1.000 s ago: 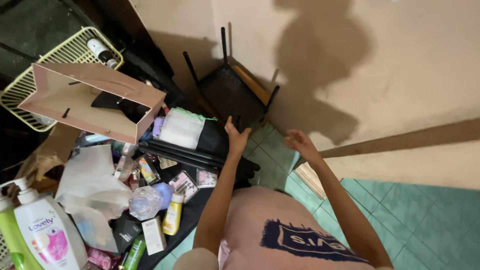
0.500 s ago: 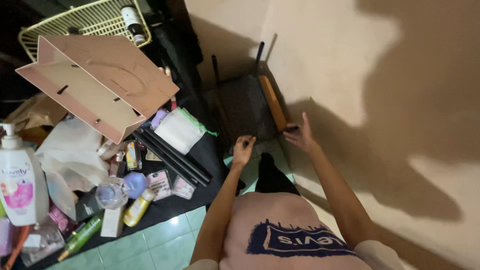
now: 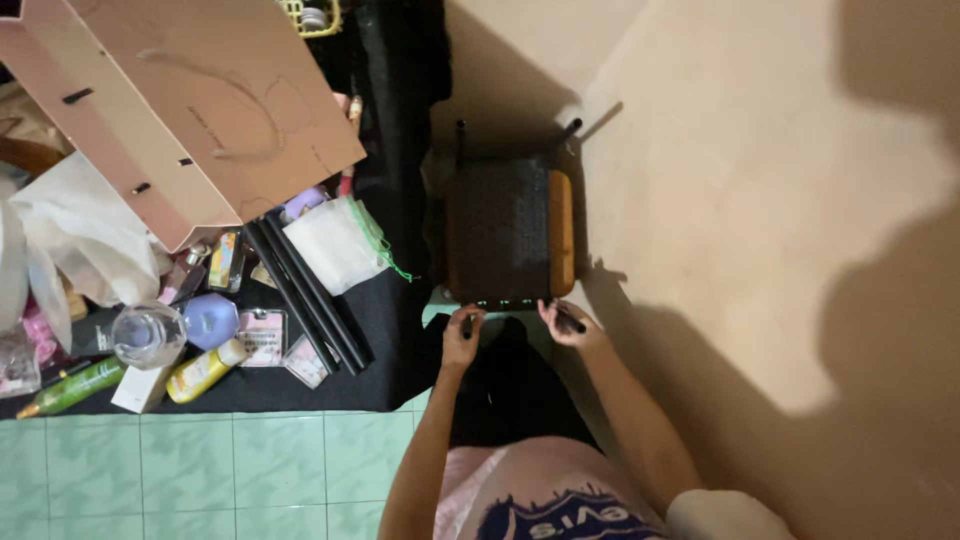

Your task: The person assembles a small black plastic stool by inserting four legs into the seat base. They then handle a tissue box, a mug, and small cosmetic containers, placing them on the stool and nearby surfaces.

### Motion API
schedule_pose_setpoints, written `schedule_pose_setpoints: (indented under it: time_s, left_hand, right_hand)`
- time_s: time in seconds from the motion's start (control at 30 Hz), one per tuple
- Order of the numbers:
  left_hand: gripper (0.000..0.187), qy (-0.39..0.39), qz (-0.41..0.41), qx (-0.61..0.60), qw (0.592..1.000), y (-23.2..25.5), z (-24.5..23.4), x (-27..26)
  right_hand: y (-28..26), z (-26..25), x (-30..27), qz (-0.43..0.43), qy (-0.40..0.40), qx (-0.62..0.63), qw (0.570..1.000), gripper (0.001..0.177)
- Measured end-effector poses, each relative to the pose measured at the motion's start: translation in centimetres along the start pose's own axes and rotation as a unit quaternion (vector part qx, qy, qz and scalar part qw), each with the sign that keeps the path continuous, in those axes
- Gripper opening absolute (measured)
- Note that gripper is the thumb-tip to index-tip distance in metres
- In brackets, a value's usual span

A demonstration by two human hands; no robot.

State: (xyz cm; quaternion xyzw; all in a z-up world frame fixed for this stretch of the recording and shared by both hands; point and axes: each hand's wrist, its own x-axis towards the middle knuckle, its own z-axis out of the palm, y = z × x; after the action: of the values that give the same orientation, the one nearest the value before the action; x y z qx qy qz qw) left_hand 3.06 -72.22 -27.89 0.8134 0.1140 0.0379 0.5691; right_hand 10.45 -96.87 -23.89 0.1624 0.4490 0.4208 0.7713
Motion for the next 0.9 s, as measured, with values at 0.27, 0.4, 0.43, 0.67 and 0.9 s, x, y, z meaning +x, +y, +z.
schedule_pose_setpoints:
  time_s: [0.27,0.4,0.43,0.67,0.9]
  left_hand:
    - [0.018,-0.057,-0.036,0.012,0.998,1.0,-0.7,1.5]
    - [0.022,-0.049,0.015,0.066,0.996,1.0,-0.9,0.9]
    - [0.022,-0.053,0.017,0.063,0.996,1.0,-0.9,1.0]
    - [0.022,-0.083,-0.009,0.029,0.996,2.5,-1.2,1.1]
    - [0.022,-0.07,-0.018,0.025,0.997,3.0,-1.5,0.7]
  right_hand:
    - [-1.2,0.2,2.2,0.153,-0.063,-0.137,0.977,0.024]
    - [-1.3,0.3,2.0,0.084,0.086,-0.221,0.968,0.026]
    - [-1.6,0.4,2.3,0.09,0.093,-0.25,0.959,0.027]
    - [-0.1,1.4,2.1,-0.013,0.256,-0.48,0.839,0.03]
    - [-0.2,1.1,3.4,-0.04,0.329,-0.823,0.461,0.045]
